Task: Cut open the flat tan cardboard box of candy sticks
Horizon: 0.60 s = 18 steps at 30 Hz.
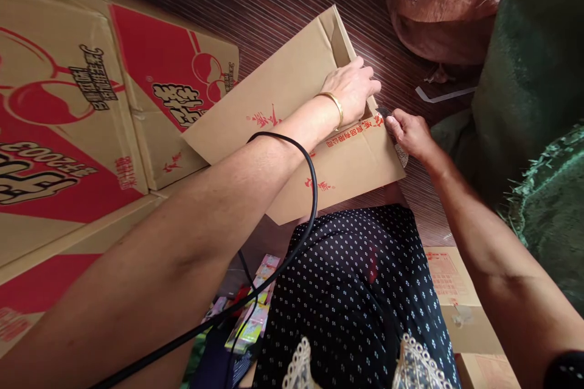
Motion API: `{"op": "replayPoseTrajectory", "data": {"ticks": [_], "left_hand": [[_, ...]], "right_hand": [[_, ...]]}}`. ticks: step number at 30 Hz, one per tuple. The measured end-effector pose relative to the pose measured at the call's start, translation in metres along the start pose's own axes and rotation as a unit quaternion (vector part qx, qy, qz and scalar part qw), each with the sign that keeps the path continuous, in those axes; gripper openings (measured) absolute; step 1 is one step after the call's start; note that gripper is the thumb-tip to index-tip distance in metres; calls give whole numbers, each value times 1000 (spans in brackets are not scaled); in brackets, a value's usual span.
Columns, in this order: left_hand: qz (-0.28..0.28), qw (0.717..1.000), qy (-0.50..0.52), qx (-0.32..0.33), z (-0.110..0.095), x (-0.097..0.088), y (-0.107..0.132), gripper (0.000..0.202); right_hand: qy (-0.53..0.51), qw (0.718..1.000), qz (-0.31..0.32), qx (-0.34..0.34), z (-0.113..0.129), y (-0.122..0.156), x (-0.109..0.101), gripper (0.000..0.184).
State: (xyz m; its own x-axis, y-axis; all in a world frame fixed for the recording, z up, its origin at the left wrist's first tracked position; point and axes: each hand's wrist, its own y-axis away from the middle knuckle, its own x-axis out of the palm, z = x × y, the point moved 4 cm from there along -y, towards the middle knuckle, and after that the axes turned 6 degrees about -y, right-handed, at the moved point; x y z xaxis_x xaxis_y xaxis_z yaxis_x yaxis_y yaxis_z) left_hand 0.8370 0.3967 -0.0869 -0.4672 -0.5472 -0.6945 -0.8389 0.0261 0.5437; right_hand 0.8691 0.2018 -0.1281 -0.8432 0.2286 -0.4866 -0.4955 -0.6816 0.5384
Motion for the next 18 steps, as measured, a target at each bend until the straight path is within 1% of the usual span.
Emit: {"op": "replayPoseTrajectory", "data": {"ticks": [2, 4, 7, 10, 12, 15, 16, 18], "left_hand": [[-2, 1000, 0, 4, 1, 0, 0, 22], [3, 1000, 1, 7, 2, 1, 0, 21], [8, 1000, 4, 8, 4, 3, 0, 20], [-2, 1000, 10, 0, 6, 8, -2, 19], [-9, 1000, 14, -9, 7, 10, -4, 20], [-5, 1000, 13, -16, 3, 11, -4, 22], [0, 1000, 10, -16, 0, 10, -2, 21], [6, 1000, 2, -14, -10, 8, 4, 22]], "right_hand": [[29, 1000, 2, 0, -1, -3, -2, 43], [54, 998, 8, 8, -3, 0, -5, 41], [82, 996, 26, 30, -8, 15, -8, 38], [73, 996, 42, 39, -10, 32, -6, 37], [34, 998, 20, 46, -11, 37, -6, 40], [-30, 996, -54, 71, -14, 36, -10, 45], [-42, 994, -70, 77, -15, 35, -11, 46], [-52, 993, -74, 76, -13, 35, -10, 46]]}}
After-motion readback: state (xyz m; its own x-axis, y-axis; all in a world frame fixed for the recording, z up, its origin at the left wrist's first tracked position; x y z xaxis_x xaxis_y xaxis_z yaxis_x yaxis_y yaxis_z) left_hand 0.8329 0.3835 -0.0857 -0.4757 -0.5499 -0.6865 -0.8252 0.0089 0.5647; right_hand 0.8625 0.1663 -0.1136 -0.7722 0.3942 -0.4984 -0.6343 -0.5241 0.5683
